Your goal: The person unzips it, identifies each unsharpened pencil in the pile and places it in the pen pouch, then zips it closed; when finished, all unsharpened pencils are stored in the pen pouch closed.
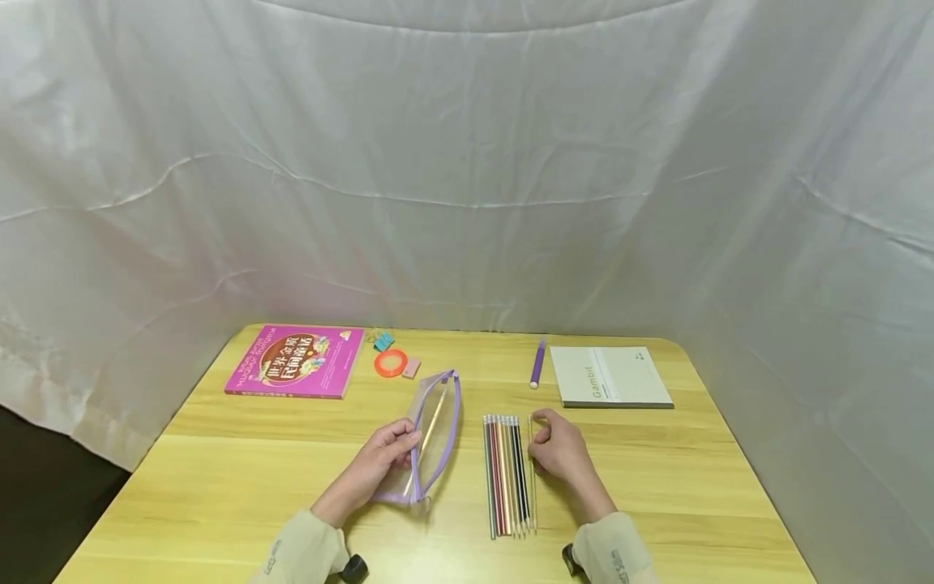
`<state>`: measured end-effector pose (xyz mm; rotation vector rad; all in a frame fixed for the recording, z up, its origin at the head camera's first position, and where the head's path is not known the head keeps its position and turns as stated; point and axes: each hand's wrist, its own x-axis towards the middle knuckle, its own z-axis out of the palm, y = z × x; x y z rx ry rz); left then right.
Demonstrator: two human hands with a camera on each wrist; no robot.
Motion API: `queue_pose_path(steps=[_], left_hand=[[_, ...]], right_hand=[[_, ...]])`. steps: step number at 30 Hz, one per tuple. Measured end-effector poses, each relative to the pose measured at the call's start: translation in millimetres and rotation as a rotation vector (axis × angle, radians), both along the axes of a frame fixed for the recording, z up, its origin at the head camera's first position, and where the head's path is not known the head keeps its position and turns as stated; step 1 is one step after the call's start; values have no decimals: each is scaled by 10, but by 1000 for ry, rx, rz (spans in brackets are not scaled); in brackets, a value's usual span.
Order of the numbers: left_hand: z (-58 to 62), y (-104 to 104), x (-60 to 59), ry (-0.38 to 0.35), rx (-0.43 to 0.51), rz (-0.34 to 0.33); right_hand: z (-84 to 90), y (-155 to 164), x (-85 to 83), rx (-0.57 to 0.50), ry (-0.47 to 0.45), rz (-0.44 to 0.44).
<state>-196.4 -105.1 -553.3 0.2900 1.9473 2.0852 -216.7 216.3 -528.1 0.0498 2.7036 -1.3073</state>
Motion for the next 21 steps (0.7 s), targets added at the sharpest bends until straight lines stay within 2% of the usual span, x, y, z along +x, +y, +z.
queue_pose_path(steps=[4,10,21], left_hand=[[-49,-9,-7,-18,19,-9],[-95,-33,4,-10,39,-25],[-164,6,1,14,15,-41]], right_hand=[[9,13,-5,49,13,20],[17,-14,-30,65,2,29],[18,0,-73,38,-36,-24]])
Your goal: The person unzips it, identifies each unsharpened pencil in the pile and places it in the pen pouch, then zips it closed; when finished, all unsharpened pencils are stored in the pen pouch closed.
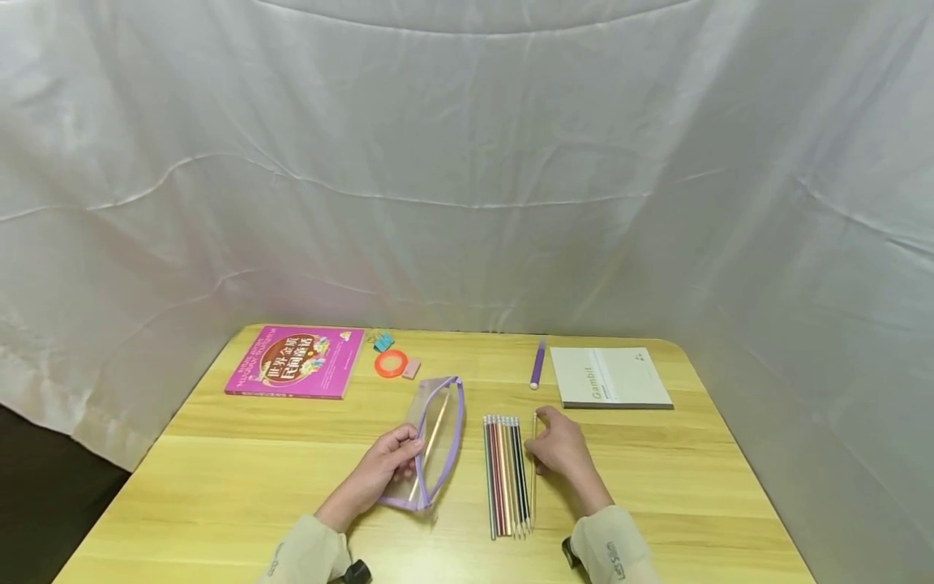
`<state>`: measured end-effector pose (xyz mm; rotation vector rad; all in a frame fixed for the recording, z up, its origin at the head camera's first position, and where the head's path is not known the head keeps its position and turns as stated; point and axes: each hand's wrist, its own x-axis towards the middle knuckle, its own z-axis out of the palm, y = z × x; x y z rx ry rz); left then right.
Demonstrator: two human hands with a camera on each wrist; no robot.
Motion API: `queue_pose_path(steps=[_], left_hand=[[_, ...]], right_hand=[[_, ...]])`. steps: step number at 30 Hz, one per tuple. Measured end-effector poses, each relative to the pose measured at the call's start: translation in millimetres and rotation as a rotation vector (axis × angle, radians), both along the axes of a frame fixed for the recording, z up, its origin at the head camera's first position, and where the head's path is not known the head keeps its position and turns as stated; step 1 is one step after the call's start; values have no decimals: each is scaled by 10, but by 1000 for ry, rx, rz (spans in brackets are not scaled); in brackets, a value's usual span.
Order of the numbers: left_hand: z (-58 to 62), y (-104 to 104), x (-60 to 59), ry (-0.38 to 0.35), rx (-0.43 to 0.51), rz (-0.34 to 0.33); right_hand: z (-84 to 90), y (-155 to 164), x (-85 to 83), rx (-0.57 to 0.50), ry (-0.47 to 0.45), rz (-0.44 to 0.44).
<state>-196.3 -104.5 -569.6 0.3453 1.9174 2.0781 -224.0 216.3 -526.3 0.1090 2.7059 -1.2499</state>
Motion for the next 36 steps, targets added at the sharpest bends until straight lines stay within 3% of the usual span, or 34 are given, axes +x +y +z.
queue_pose_path(steps=[6,18,24,29,36], left_hand=[[3,14,15,-4,-8,17],[23,29,14,-19,-8,35],[38,40,7,-20,1,44],[28,56,3,-24,7,48],[12,60,22,-14,7,57]], right_hand=[[5,34,-9,-86,-19,-12],[140,61,-34,-398,-5,-69],[188,-105,-51,-571,74,-137],[247,-294,-17,-624,146,-167],[252,-629,73,-639,181,-126]])
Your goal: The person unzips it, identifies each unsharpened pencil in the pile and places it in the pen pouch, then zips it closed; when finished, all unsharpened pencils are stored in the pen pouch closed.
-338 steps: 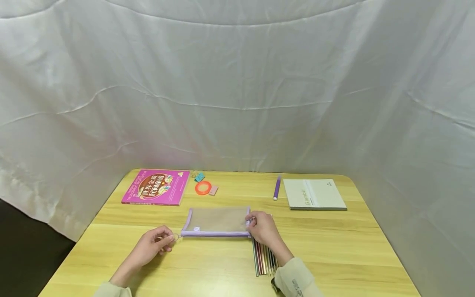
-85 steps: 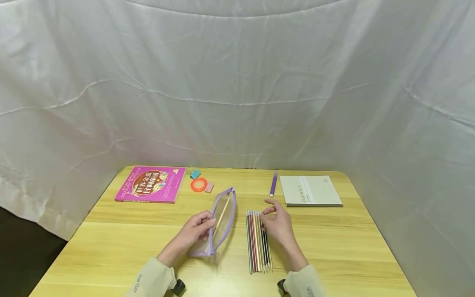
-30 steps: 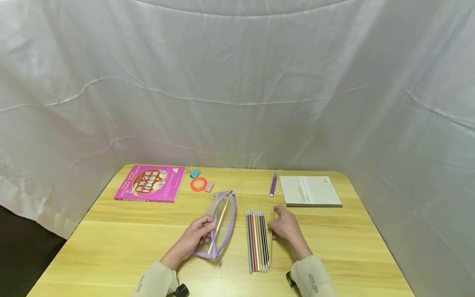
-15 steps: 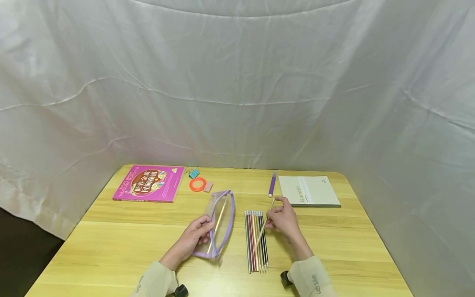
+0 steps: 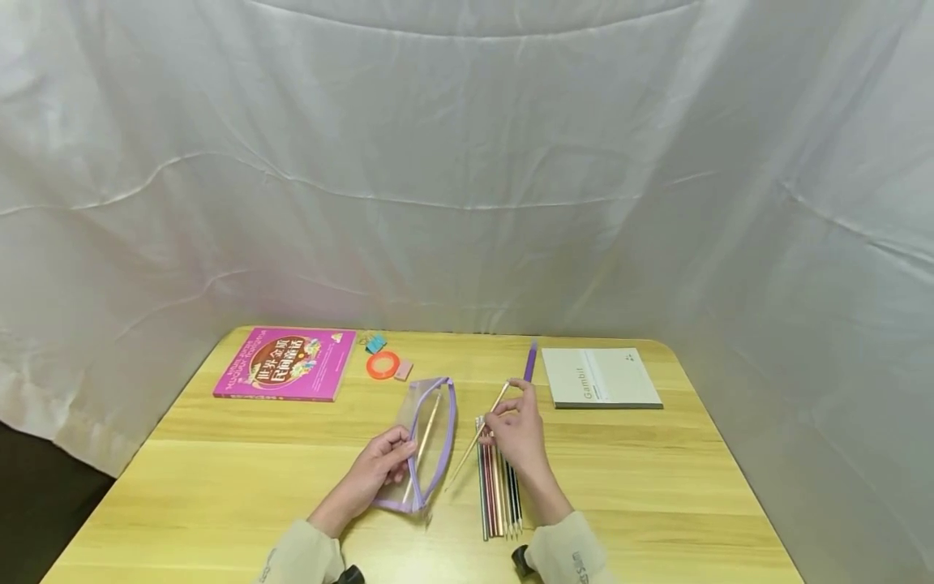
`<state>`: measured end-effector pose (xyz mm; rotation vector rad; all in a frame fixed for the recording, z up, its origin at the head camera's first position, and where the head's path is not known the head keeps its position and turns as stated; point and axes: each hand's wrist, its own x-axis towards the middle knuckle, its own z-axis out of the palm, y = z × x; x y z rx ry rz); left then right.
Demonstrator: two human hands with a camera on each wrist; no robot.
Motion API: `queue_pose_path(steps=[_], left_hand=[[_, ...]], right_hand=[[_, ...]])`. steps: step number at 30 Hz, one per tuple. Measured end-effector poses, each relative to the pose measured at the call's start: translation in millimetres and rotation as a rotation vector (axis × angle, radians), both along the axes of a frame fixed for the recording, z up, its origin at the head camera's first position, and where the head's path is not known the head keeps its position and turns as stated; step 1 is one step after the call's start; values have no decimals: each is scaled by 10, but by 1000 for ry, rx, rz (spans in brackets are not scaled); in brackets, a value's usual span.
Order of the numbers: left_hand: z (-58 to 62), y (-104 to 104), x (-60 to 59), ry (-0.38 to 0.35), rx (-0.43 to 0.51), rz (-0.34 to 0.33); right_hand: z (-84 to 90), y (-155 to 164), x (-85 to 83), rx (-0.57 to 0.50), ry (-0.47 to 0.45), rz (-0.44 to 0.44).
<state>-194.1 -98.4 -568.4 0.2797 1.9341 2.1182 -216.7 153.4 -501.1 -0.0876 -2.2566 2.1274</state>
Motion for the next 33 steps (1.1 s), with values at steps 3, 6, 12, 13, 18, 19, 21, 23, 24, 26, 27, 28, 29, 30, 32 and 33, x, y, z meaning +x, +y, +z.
queue_pose_path(steps=[3,6,12,13,18,19,21,23,24,26,27,28,29,30,32,33], left_hand=[[-4,2,0,8,5,-7],[-4,2,3,11,13,-13],[-12,-5,28,5,14,-27],[-16,-6,31,5,14,-28],[-14,-6,48,0,18,-29],[-15,-6,48,1,17,-30],[-13,-9,47,1,17,-30],[-11,-14,41,5,16,-30],[-9,-16,37,8,17,-29],[-5,-20,30,14,17,-27],[-5,-22,24,18,16,-28],[-6,-23,19,20,15,-27],[-7,-25,14,22,14,-26],[-10,-25,11,21,14,-25],[-8,-23,9,16,15,-19],[-8,-22,9,14,16,-16]], right_hand=[[10,-123,15,-7,30,17],[24,-227,23,-17,61,31],[-31,-359,53,6,67,49],[-44,-372,58,10,62,53],[-91,-412,69,25,55,62],[-91,-419,70,27,53,63],[-93,-431,69,25,51,73],[-84,-444,67,22,44,78],[-80,-449,66,19,40,80],[-78,-455,59,12,42,83],[-72,-457,57,9,39,82],[-67,-459,53,7,38,82],[-65,-458,49,4,35,82],[-69,-452,44,6,35,81],[-50,-429,32,8,24,80],[-40,-404,22,11,16,79]])
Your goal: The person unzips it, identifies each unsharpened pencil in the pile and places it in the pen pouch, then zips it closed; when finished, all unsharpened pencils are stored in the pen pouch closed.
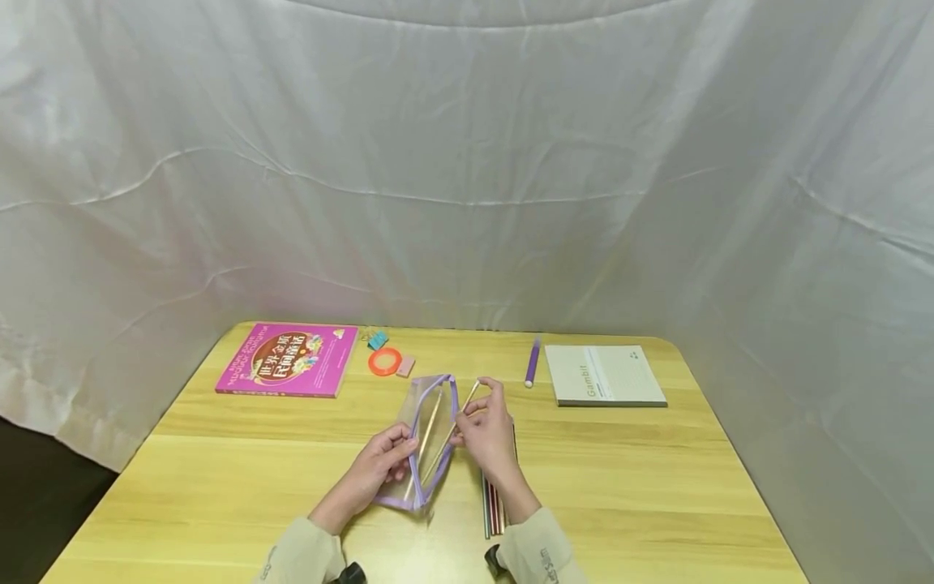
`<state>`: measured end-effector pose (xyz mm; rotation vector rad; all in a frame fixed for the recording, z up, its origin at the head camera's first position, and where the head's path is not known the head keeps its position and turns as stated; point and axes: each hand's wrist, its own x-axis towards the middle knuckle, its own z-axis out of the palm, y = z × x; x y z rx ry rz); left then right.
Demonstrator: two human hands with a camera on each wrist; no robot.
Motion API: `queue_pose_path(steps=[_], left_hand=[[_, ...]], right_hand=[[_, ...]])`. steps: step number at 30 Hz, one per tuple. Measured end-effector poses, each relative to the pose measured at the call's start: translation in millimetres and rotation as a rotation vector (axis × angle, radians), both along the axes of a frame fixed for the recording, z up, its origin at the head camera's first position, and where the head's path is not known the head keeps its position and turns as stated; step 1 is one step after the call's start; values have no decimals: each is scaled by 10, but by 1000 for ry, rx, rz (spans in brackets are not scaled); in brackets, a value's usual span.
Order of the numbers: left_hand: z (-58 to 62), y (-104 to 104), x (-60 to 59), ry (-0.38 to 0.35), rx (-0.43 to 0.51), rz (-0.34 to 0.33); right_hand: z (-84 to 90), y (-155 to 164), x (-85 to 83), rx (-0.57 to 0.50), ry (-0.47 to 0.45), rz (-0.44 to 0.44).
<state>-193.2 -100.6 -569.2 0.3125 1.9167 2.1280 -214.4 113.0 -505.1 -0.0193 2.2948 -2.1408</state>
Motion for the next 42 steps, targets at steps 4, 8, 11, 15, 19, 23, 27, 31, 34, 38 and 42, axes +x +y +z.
queue_pose_path(steps=[4,8,11,15,19,23,27,31,34,38,42], left_hand=[[14,12,7,-12,4,2],[15,2,2,-11,-5,5],[18,-10,-7,-8,-9,10],[23,-18,-20,-10,-4,11],[38,-16,-18,-18,-3,16],[38,-5,-14,-19,-2,14],[19,0,-16,-13,-1,9],[14,1,-16,-7,1,-2],[18,4,-14,-2,0,-9],[11,3,-14,-3,-5,-9],[3,1,-12,5,-6,-12]], right_hand=[[48,232,-67,27,-44,-38],[67,601,-166,63,-70,-85],[43,848,-215,152,-95,-76],[-55,1045,-223,338,-149,-3],[-159,1101,-202,444,-174,48],[-219,1112,-192,495,-166,61],[-226,1097,-181,539,-142,72],[-225,1086,-168,536,-138,83],[-224,1084,-155,520,-146,81],[-197,1060,-121,492,-146,72],[-175,1004,-95,477,-112,77]])
